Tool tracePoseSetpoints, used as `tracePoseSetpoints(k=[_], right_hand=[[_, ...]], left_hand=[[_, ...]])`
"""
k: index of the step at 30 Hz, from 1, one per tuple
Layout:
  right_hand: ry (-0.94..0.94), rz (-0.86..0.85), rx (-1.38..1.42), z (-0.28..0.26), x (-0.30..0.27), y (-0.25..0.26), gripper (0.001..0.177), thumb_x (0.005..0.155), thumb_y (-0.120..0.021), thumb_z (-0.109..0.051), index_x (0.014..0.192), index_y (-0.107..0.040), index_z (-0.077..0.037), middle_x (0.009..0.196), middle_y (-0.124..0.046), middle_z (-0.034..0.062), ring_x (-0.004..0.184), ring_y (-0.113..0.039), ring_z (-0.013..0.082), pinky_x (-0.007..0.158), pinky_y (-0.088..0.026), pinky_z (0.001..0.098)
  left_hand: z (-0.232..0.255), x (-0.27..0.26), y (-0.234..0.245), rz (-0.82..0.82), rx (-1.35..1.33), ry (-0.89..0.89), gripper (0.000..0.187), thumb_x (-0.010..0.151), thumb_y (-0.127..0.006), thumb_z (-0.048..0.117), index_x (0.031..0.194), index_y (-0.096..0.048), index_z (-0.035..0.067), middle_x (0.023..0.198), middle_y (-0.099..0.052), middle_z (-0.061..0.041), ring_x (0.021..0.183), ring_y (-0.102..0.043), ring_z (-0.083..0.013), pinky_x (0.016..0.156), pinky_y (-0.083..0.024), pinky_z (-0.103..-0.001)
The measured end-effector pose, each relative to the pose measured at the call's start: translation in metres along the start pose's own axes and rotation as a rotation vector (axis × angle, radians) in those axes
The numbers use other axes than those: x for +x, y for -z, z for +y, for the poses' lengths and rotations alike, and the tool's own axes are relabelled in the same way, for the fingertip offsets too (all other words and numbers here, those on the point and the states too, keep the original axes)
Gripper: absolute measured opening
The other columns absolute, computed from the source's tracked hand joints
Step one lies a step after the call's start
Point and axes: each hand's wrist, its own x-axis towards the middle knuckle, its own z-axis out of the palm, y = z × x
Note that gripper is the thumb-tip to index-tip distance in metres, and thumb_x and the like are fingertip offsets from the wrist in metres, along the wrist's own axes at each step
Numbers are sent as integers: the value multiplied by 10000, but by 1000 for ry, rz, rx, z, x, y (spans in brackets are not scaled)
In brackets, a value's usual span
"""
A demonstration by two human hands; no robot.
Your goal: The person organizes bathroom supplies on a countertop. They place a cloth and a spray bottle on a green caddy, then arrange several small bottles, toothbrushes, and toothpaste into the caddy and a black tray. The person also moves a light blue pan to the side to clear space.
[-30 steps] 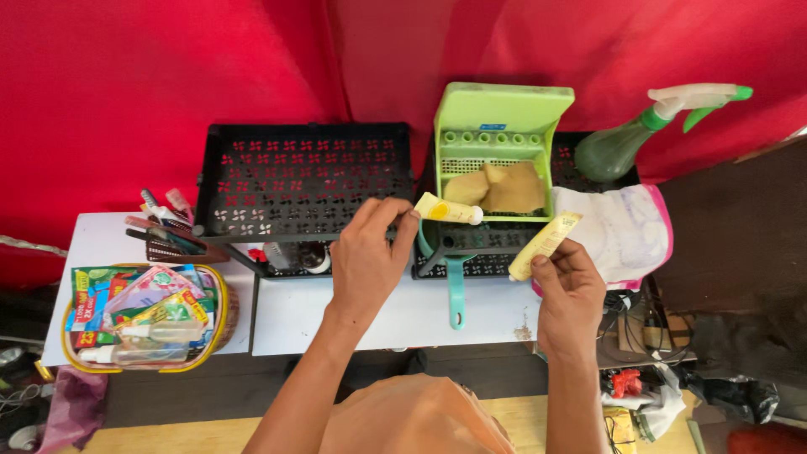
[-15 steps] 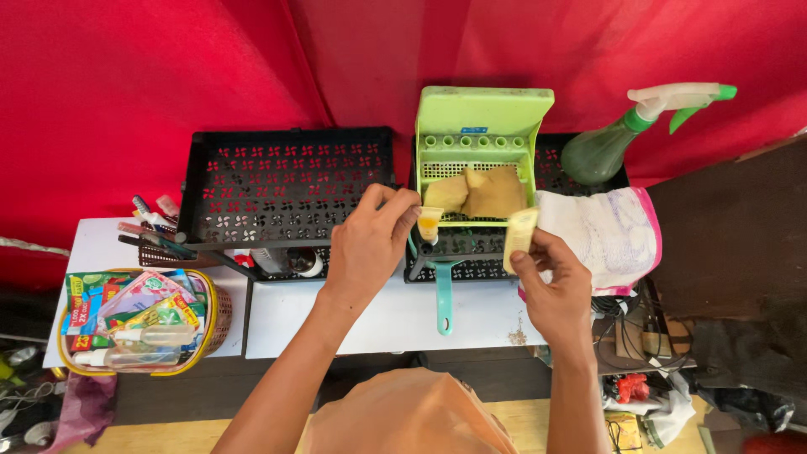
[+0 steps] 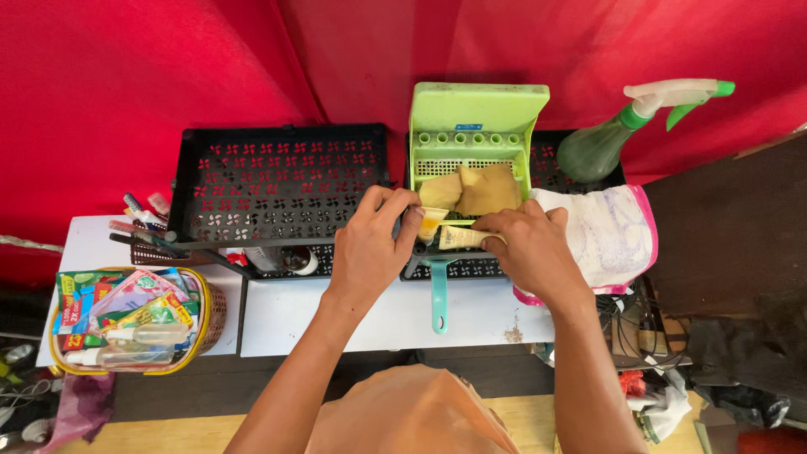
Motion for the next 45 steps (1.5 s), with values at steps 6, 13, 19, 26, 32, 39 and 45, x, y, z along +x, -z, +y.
tracePoseSetpoints(k=[6, 13, 19, 26, 32, 39, 45], right_hand=[[25, 154, 78, -1, -9, 0, 236, 845, -731, -183, 1070, -796, -151, 984, -761, 37, 974, -595, 258, 848, -331, 447], [60, 247, 147, -14, -20, 13, 232, 851, -747, -181, 1075, -779, -130, 988, -758, 38, 979, -608, 244, 852, -328, 437], [188, 412, 276, -52, -33, 17, 284, 885, -756, -163, 1155, -716, -86, 1160, -727, 62, 1176, -619, 254, 1021, -364, 419], [176, 527, 396, -125, -40, -14, 389, 878, -760, -130, 1244, -661, -41, 1292, -679, 153, 1263, -600, 326, 1083, -408, 435], [177, 448, 463, -197, -31, -57, 355, 891, -743, -130, 1226, -667, -41, 1278, -687, 138, 1229, -612, 319, 1053, -424, 421], [157, 118, 526, -299, -6, -126, 301, 896, -699, -218, 1160, -694, -74, 1139, -723, 106, 1118, -619, 317, 943, -435, 439], [225, -110, 503, -381, 12, -203, 311, 866, -731, -216, 1134, -704, -61, 1104, -715, 138, 1077, -603, 341, 964, -437, 448]], left_hand=[[0, -2, 4, 7, -8, 5, 156, 995, -651, 272, 1076, -677, 141, 1013, -649, -50, 738, -692, -276, 610, -566, -403], [-2, -9, 11, 11, 1, 58, 197, 988, -657, 271, 1129, -683, 136, 1068, -671, -57, 798, -706, -284, 636, -561, -409], [-11, -29, 32, 122, 8, 54, 266, 961, -678, 230, 1196, -679, 105, 1228, -671, -102, 994, -692, -324, 774, -566, -412], [-40, -57, 68, 177, -4, 78, 320, 942, -696, 201, 1236, -672, 76, 1342, -644, -150, 1159, -645, -377, 946, -537, -436], [-90, -94, 116, 194, -13, 123, 311, 929, -701, 192, 1212, -675, 67, 1298, -663, -149, 1181, -648, -366, 971, -525, -434], [-166, -137, 205, 67, 56, 412, 220, 911, -694, 235, 1082, -706, 96, 1132, -718, -108, 1012, -696, -355, 825, -551, -448], [-251, -170, 276, -122, 210, 666, 271, 884, -714, 274, 1107, -706, 120, 1131, -721, -112, 992, -695, -365, 810, -535, -494]])
